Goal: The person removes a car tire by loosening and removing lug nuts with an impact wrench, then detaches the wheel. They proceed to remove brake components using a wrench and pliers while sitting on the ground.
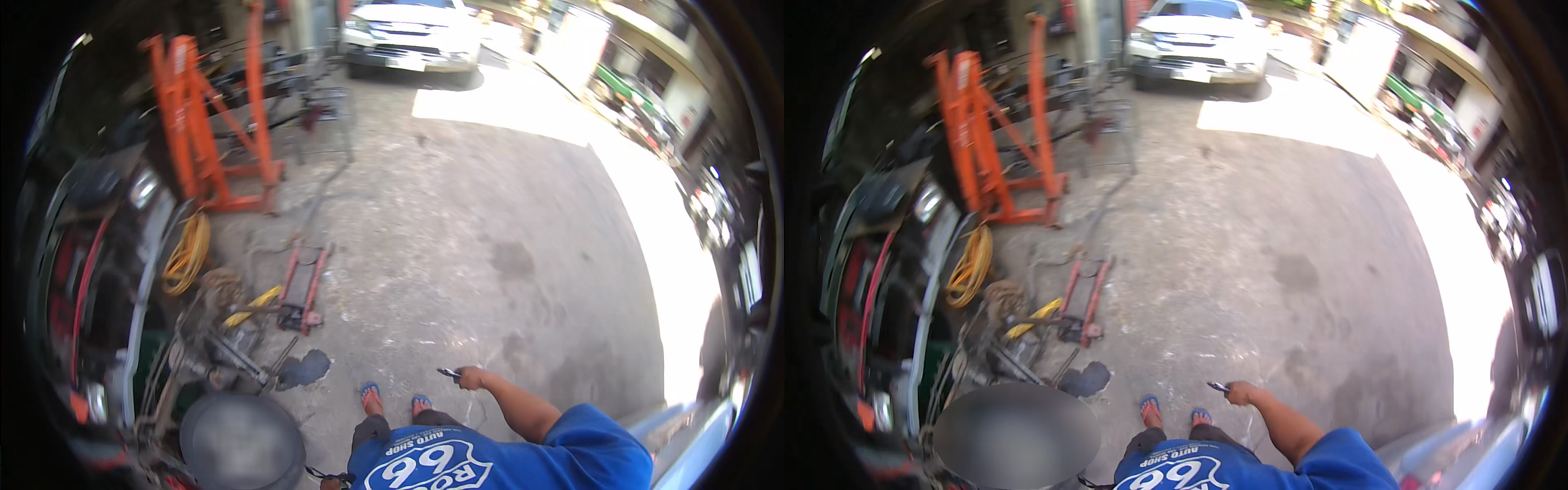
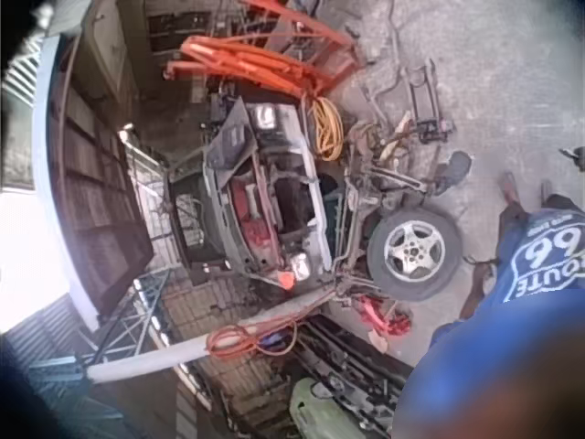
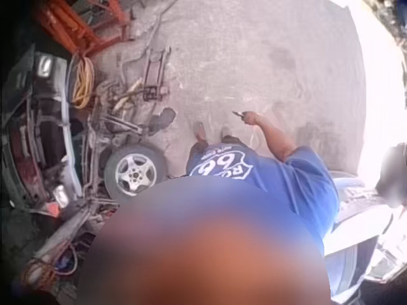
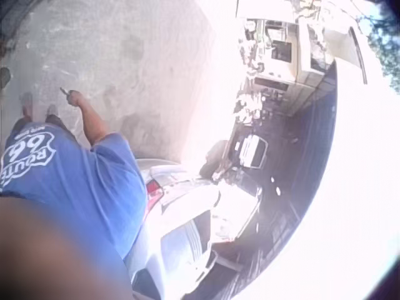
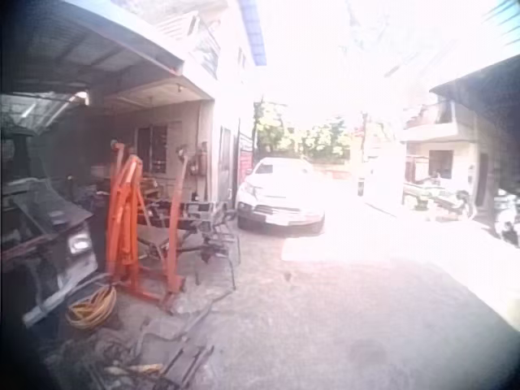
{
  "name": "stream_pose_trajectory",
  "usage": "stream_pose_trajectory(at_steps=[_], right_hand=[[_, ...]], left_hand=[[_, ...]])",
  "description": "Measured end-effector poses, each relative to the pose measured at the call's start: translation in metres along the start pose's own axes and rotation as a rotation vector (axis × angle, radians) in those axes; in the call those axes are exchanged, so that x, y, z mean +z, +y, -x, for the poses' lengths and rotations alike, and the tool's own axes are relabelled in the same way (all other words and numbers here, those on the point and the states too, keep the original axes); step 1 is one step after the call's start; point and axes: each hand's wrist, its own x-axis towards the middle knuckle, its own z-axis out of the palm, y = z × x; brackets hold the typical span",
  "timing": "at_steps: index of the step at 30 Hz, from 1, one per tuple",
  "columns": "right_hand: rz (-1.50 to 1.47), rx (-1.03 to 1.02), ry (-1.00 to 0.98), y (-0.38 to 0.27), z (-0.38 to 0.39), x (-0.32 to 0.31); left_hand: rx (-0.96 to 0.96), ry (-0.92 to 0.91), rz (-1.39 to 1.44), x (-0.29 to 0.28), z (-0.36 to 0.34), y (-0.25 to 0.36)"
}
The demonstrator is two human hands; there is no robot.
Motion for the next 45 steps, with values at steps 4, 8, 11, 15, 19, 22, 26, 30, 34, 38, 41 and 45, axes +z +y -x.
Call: stream_pose_trajectory(at_steps=[4, 8, 11, 15, 19, 22, 26, 30, 34, 38, 41, 45], right_hand=[[-0.219, 0.053, 0.348, 0.083, 0.062, 0.029], [-0.805, 0.376, 0.416, 0.141, 0.131, 0.090], [-1.077, 0.628, 0.415, 0.170, 0.162, 0.150], [-1.069, 0.835, 0.122, 0.194, 0.180, 0.214], [-1.280, 0.790, 0.024, 0.230, 0.208, 0.225], [-1.411, 0.753, 0.129, 0.278, 0.222, 0.198], [-1.508, 0.799, 0.416, 0.371, 0.228, 0.133], [-1.485, 0.803, 0.560, 0.462, 0.242, 0.044], [-1.549, 0.836, 0.602, 0.522, 0.269, -0.038], [-1.691, 0.816, 0.605, 0.564, 0.288, -0.078], [-1.879, 0.880, 0.615, 0.591, 0.287, -0.076], [-2.144, 0.896, 0.573, 0.637, 0.273, -0.053]], left_hand=[[0.167, -0.156, -0.398, -0.061, -0.072, 0.143], [0.311, -0.229, -0.733, -0.067, -0.115, 0.303], [0.397, -0.232, -0.885, -0.042, -0.126, 0.414], [0.500, -0.239, -1.005, 0.036, -0.116, 0.540], [0.531, -0.302, -1.093, 0.137, -0.093, 0.628], [0.512, -0.436, -1.205, 0.209, -0.080, 0.656], [0.464, -0.572, -1.347, 0.290, -0.074, 0.676], [0.436, -0.523, -1.489, 0.391, -0.096, 0.713], [0.458, -0.482, -1.667, 0.477, -0.134, 0.787], [0.458, -0.413, -2.091, 0.597, -0.151, 0.918], [1.215, -0.641, -2.709, 0.743, -0.118, 1.046], [0.994, -0.435, -1.605, 0.951, 0.005, 1.147]])
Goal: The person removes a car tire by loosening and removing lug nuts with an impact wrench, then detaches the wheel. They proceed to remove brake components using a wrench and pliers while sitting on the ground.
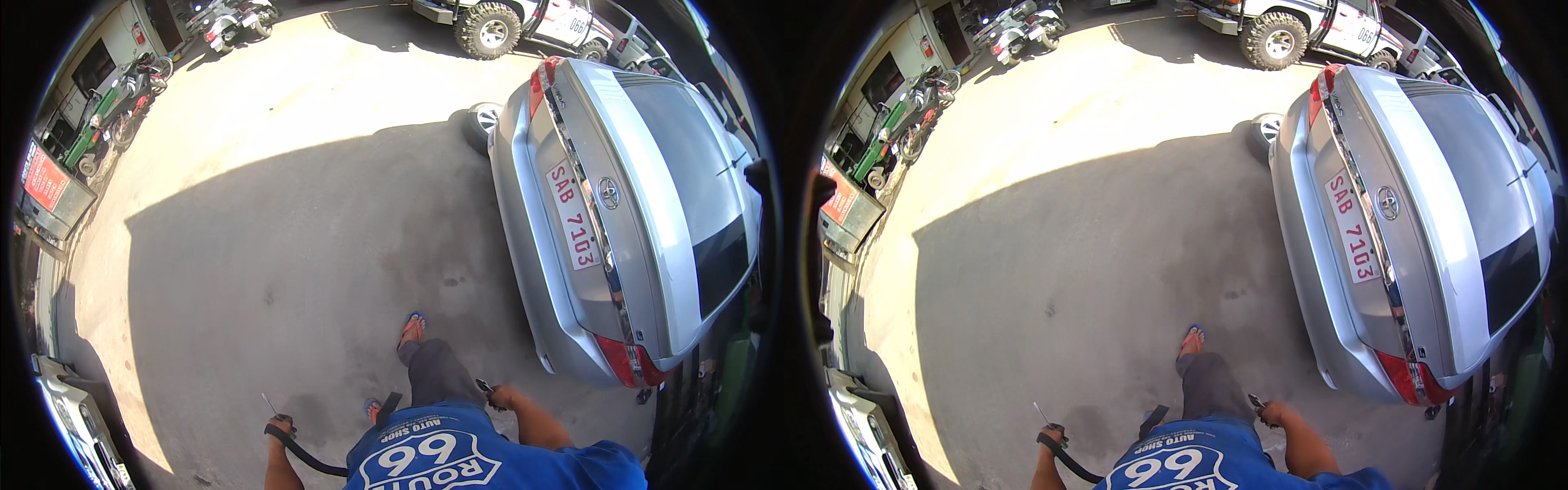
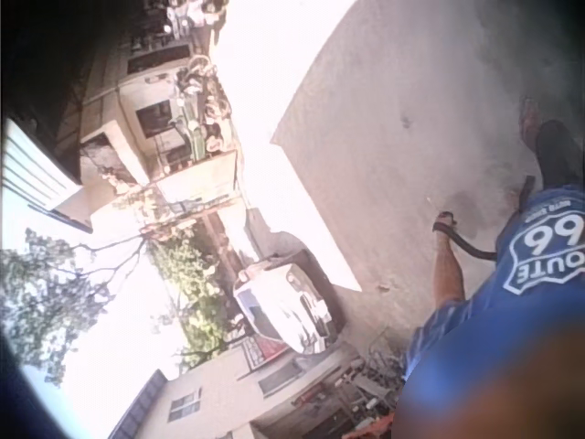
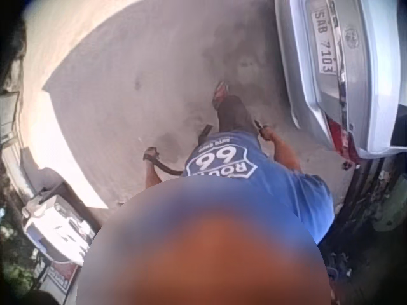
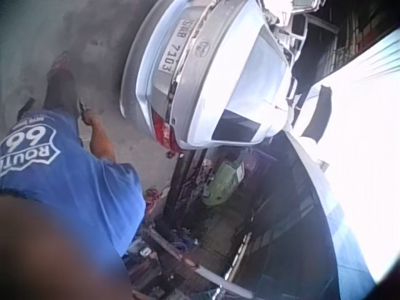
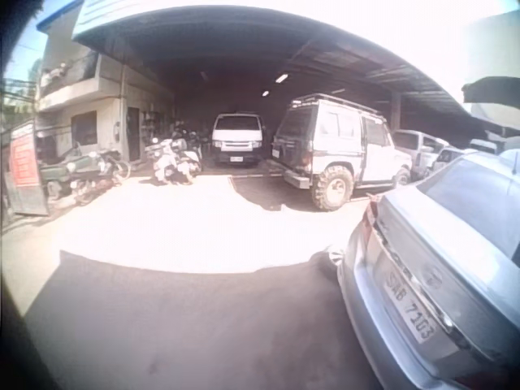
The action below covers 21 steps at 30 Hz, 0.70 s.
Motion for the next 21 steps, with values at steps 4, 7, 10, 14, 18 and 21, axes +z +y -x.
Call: stream_pose_trajectory(at_steps=[4, 7, 10, 14, 18, 21], right_hand=[[0.115, 0.141, -0.185, -0.028, -0.053, -0.049], [0.091, 0.245, -0.246, -0.084, -0.086, -0.119], [-0.020, 0.029, -0.065, -0.169, -0.107, -0.224], [-0.182, -0.122, 0.187, -0.305, -0.131, -0.361], [-0.176, -0.167, 0.325, -0.411, -0.154, -0.475], [-0.194, -0.087, 0.288, -0.466, -0.157, -0.519]], left_hand=[[0.255, 0.154, 0.032, -0.058, -0.044, 0.192], [0.192, -0.030, -0.026, -0.052, -0.067, 0.288], [0.087, -0.272, -0.042, -0.030, -0.092, 0.340], [-0.002, -0.447, -0.204, -0.002, -0.137, 0.378], [0.010, -0.514, -0.315, 0.003, -0.225, 0.429], [0.228, -0.524, -0.475, -0.024, -0.325, 0.505]])
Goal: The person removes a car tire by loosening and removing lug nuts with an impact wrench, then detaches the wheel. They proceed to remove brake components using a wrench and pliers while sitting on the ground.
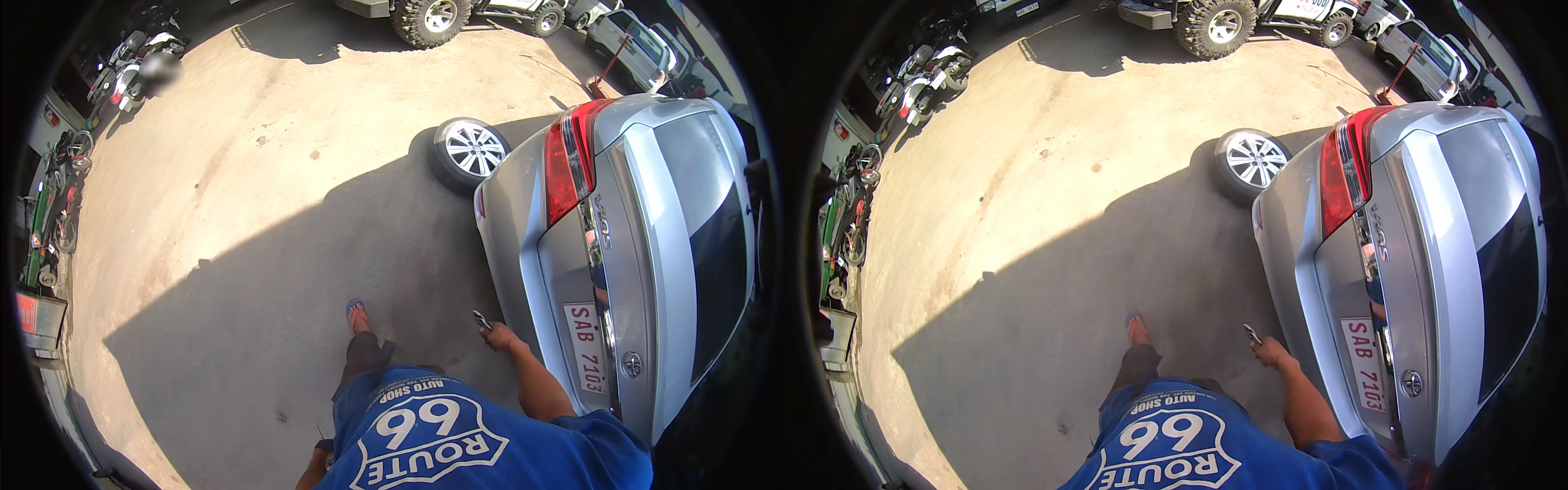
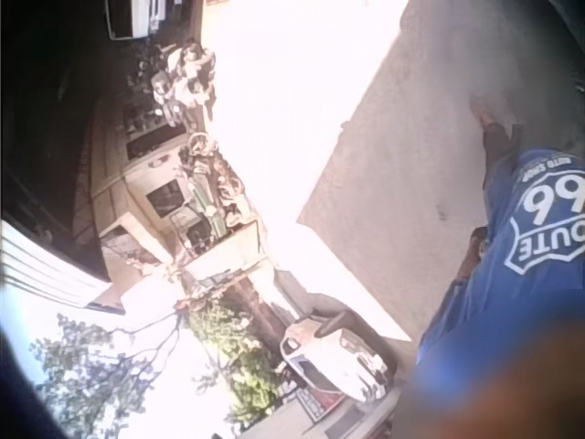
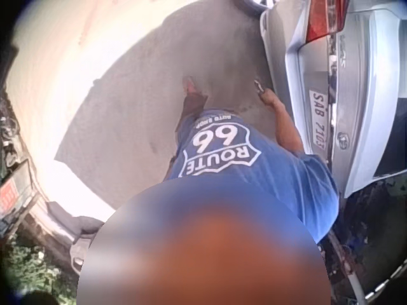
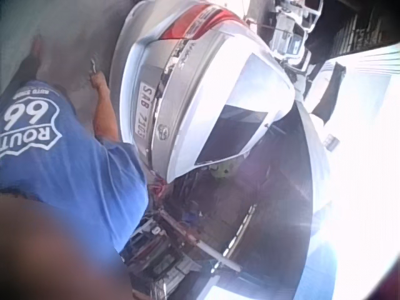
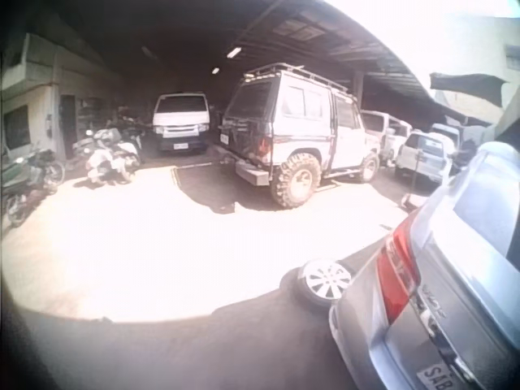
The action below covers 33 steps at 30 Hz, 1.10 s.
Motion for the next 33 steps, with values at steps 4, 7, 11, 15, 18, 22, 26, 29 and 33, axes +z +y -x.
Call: stream_pose_trajectory(at_steps=[4, 7, 11, 15, 18, 22, 26, 29, 33], right_hand=[[-0.023, 0.099, -0.112, -0.048, -0.016, -0.014], [-0.211, 0.208, -0.138, -0.060, -0.048, -0.012], [-0.312, 0.339, -0.233, -0.065, -0.120, -0.011], [-0.312, 0.375, -0.329, -0.099, -0.200, -0.062], [-0.336, 0.360, -0.299, -0.150, -0.241, -0.151], [-0.448, 0.179, 0.030, -0.243, -0.300, -0.303], [-0.597, 0.102, 0.240, -0.314, -0.361, -0.426], [-0.605, 0.134, 0.359, -0.361, -0.401, -0.471], [-0.649, 0.368, 0.147, -0.414, -0.423, -0.491]], left_hand=[[0.267, 0.357, -0.193, -0.206, -0.118, 0.082], [0.156, 0.564, -0.090, -0.388, -0.197, 0.200], [0.335, 0.786, -0.015, -0.562, -0.249, 0.396], [0.292, 0.716, -0.061, -0.632, -0.277, 0.559], [0.133, 0.360, 0.151, -0.636, -0.297, 0.622], [-0.022, 0.106, -0.202, -0.636, -0.352, 0.664], [0.075, -0.099, -0.386, -0.657, -0.434, 0.704], [0.110, -0.143, -0.493, -0.724, -0.505, 0.756], [0.436, -0.131, -0.882, -0.861, -0.613, 0.891]])
